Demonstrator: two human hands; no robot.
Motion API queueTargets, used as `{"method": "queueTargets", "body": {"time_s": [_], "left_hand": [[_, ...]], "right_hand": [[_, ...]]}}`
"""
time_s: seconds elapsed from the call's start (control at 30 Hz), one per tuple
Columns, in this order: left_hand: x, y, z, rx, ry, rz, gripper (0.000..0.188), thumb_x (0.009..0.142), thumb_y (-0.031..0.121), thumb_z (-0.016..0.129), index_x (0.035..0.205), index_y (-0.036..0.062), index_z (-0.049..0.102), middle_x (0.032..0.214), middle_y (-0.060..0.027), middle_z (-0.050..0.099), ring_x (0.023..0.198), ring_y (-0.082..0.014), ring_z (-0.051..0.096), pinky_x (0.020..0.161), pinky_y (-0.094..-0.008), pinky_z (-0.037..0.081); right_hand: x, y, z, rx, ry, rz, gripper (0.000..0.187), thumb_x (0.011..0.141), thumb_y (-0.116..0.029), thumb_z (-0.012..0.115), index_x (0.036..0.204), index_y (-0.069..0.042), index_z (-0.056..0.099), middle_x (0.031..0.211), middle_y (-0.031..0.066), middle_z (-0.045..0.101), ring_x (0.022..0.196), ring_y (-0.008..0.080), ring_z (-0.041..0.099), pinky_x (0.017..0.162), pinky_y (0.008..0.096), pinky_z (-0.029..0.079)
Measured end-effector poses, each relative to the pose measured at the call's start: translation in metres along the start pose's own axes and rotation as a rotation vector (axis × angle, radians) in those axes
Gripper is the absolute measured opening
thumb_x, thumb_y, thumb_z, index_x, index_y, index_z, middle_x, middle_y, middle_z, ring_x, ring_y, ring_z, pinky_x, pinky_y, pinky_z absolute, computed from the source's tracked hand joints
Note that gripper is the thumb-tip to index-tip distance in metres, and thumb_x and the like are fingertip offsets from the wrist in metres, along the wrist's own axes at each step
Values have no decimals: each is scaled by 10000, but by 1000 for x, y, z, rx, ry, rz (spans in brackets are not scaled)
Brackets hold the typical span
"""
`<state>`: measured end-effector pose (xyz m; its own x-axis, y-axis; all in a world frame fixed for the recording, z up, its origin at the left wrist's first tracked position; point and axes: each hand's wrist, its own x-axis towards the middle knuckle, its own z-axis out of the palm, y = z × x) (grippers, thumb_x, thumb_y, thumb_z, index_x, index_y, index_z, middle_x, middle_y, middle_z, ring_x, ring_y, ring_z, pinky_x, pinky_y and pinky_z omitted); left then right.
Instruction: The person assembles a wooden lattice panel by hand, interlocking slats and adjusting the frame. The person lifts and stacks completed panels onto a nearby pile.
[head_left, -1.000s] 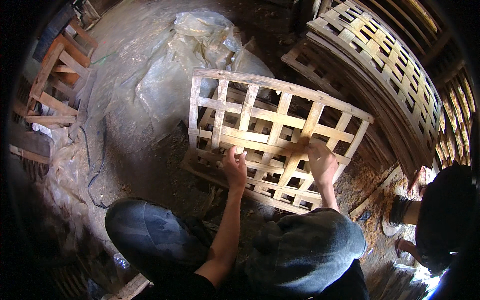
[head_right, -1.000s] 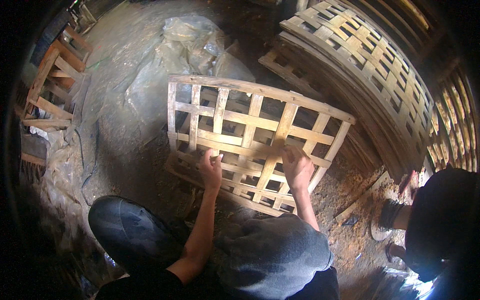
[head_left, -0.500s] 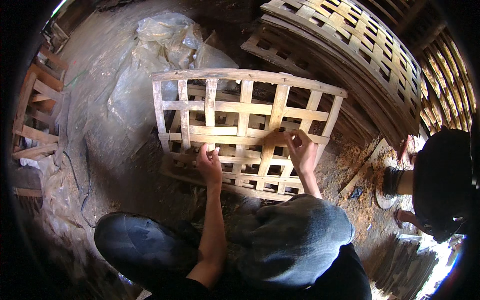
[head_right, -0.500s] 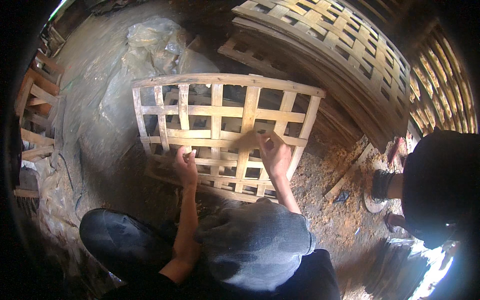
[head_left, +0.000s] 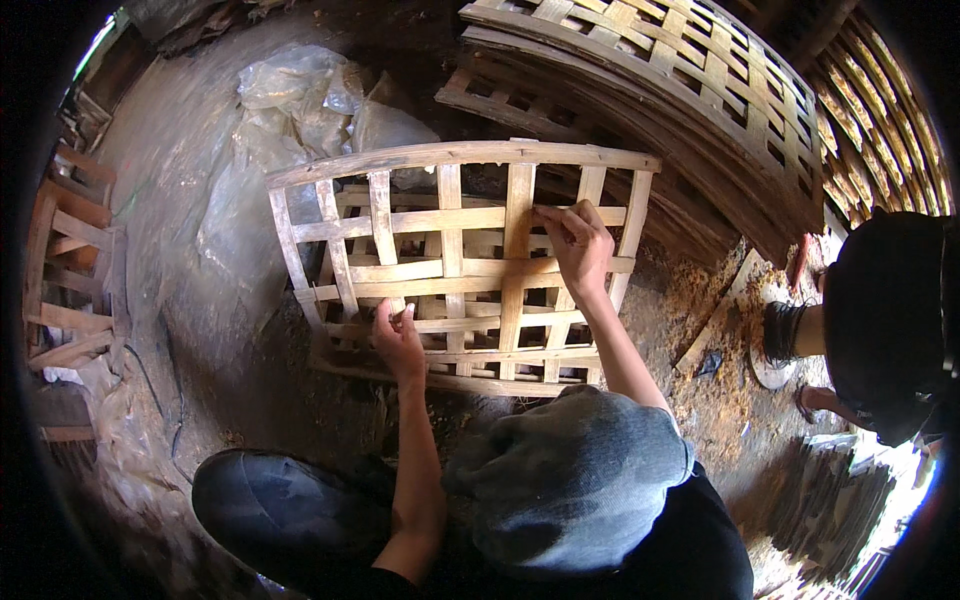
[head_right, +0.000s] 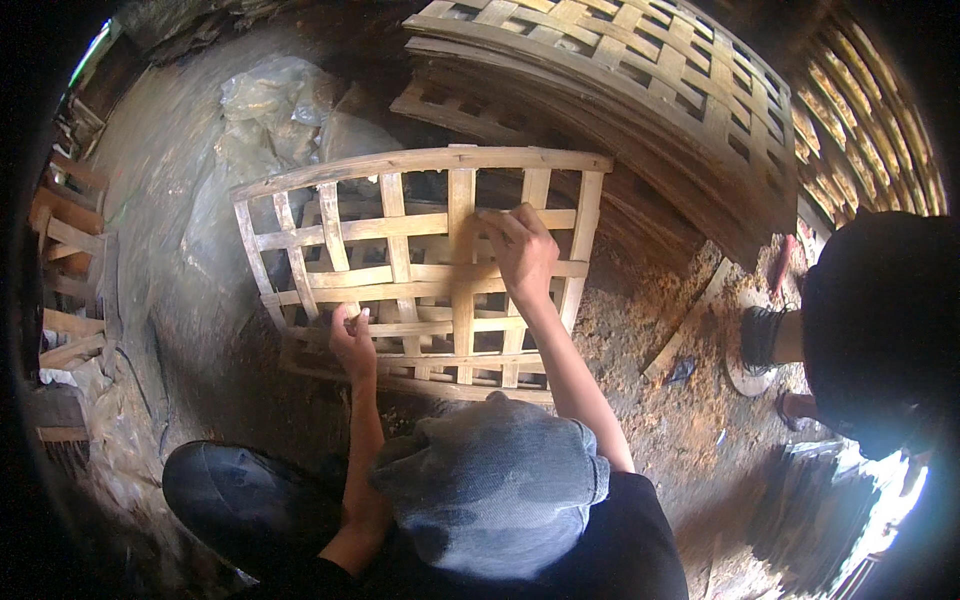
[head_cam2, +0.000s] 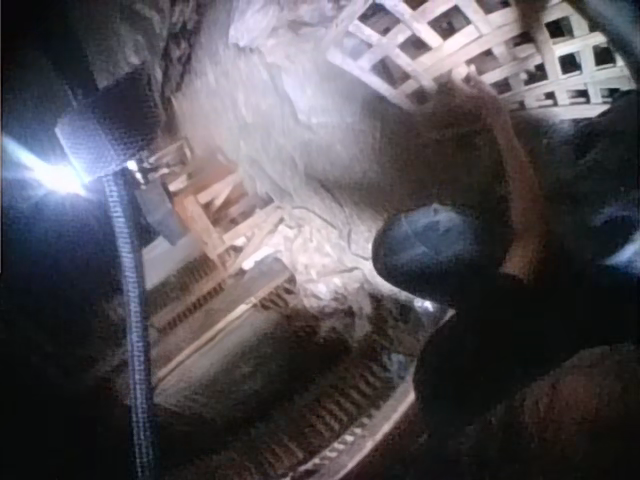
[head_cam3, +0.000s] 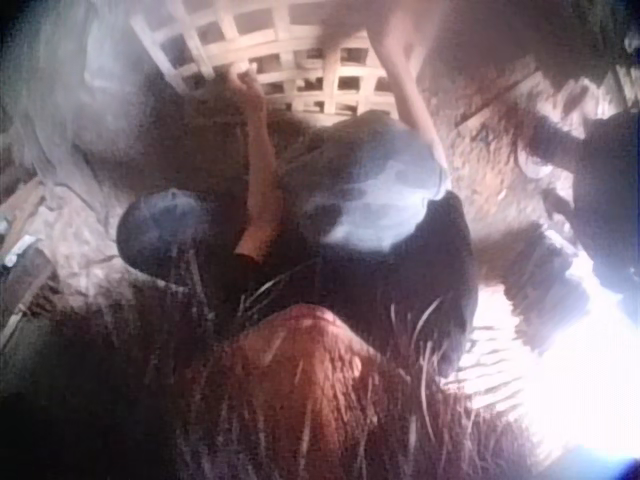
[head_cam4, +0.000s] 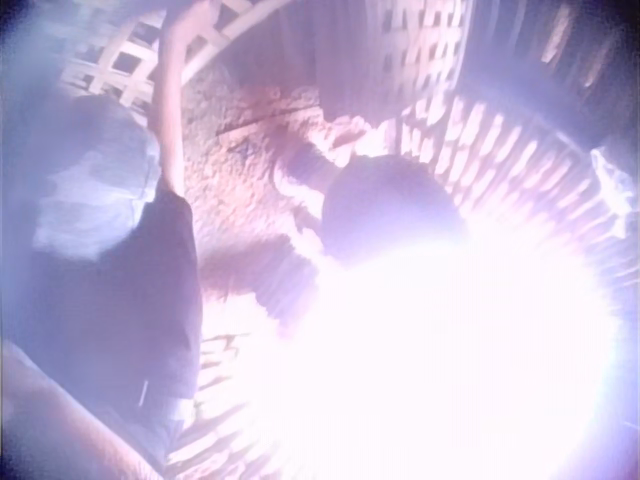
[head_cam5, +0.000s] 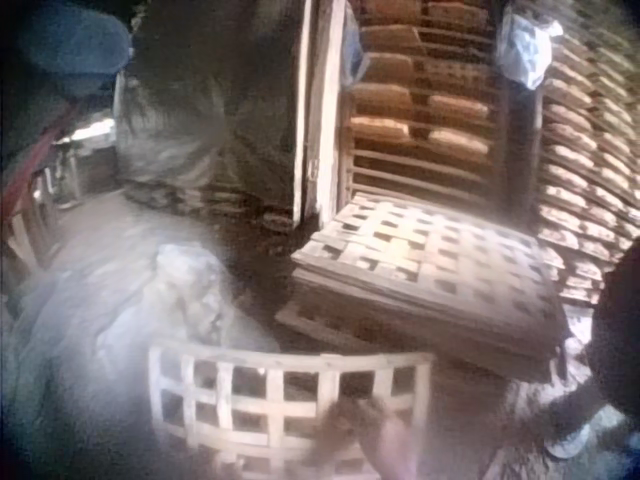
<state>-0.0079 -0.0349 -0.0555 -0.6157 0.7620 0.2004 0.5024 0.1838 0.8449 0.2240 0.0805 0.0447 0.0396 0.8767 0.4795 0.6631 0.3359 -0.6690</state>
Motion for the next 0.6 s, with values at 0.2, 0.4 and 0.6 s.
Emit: {"method": "queueTargets", "body": {"time_s": [0.2,0.4,0.6], "left_hand": [[2,-11,-1,5,-5,25,320,833,118,616,1104,-37,544,952,-181,601,772,-271,581,670,-356,470],[1,-6,-3,-6,7,50,310,833,130,618,1095,-23,554,942,-169,606,757,-264,577,667,-349,470],[1,-7,-2,-7,5,38,305,833,148,629,1077,-24,566,938,-167,609,754,-265,575,663,-348,466]], "right_hand": [[4,6,2,-48,166,-97,111,792,32,622,870,-44,644,744,31,548,613,115,507,526,248,398],[8,2,-8,47,22,59,125,828,-82,634,947,-50,653,772,72,586,623,168,535,551,287,419],[21,-5,-7,-2,-215,168,192,787,-212,643,940,-111,697,889,96,667,784,274,650,678,352,500]]}}
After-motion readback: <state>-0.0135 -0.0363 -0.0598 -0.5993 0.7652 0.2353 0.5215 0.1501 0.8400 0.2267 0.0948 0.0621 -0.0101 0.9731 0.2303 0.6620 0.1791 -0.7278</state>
